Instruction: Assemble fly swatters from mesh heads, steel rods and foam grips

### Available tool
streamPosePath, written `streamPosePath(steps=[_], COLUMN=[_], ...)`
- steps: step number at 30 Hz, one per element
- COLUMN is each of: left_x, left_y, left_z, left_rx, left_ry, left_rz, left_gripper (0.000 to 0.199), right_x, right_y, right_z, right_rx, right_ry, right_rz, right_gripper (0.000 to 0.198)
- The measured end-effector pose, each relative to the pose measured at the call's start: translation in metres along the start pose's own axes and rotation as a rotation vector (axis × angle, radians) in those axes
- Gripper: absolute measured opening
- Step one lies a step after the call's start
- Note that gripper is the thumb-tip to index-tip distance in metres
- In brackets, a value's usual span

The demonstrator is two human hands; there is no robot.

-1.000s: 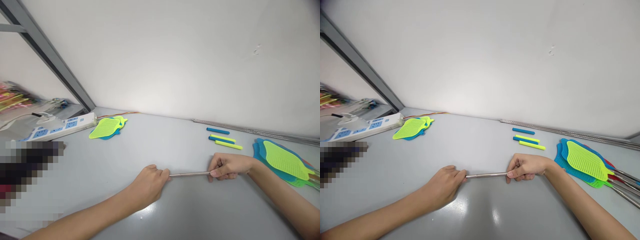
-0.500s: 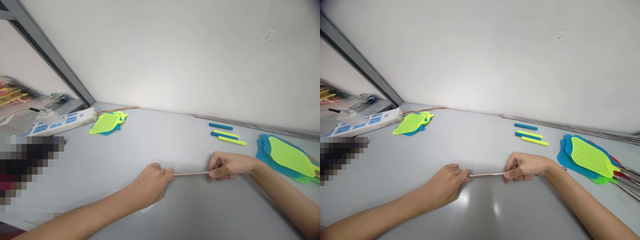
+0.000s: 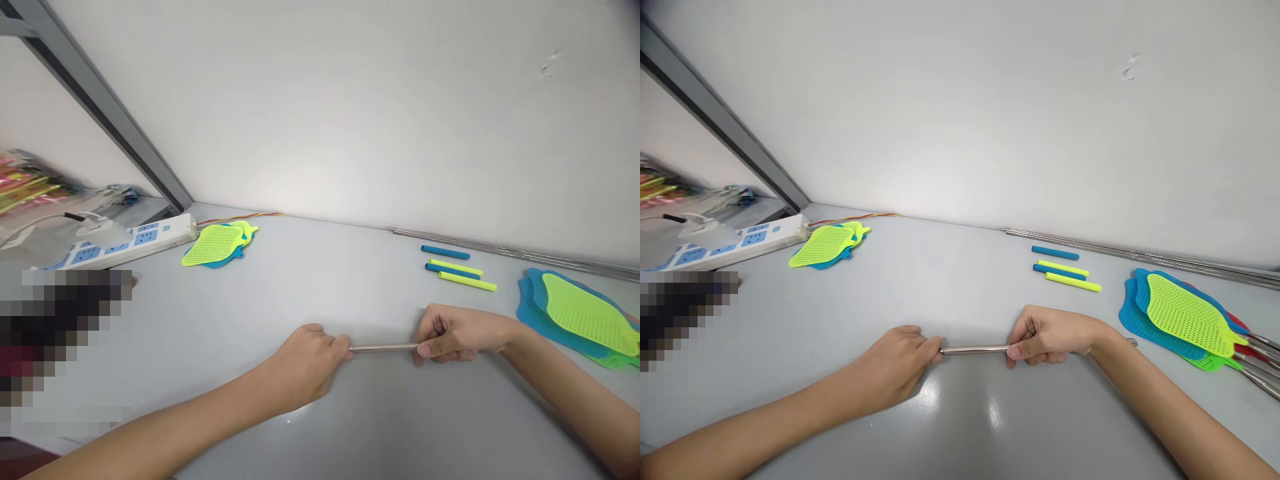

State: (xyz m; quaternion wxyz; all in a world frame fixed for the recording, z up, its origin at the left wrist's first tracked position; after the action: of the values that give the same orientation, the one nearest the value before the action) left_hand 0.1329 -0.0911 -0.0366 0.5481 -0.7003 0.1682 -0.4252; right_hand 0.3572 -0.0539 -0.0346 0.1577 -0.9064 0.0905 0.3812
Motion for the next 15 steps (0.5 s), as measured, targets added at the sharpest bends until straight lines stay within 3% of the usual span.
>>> streamPosePath(steps=[15], left_x=[0.0003], left_y=[0.0008], left_z=[0.0005], left_rx=[0.022], left_ry=[0.03], left_rz=[0.005], left_gripper=[0.021], right_x=[-0.0052], right_y=[0.0052], right_z=[0.0021], right_rx=[0.026], right_ry=[-0.013], right_rz=[0.012], right_gripper=[0.032])
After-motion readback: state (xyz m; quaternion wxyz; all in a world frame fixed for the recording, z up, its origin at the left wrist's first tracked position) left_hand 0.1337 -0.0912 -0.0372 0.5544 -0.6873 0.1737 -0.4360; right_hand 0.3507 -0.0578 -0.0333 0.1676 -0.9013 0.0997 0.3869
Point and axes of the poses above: each hand's wrist, its own z-axis towards the middle knuckle, its own y-axis out of the palm, x = y × z, the point moved 3 cm from there along z, towards the middle knuckle, and after that the axes turned 15 degrees about -z, right-handed, at the moved point
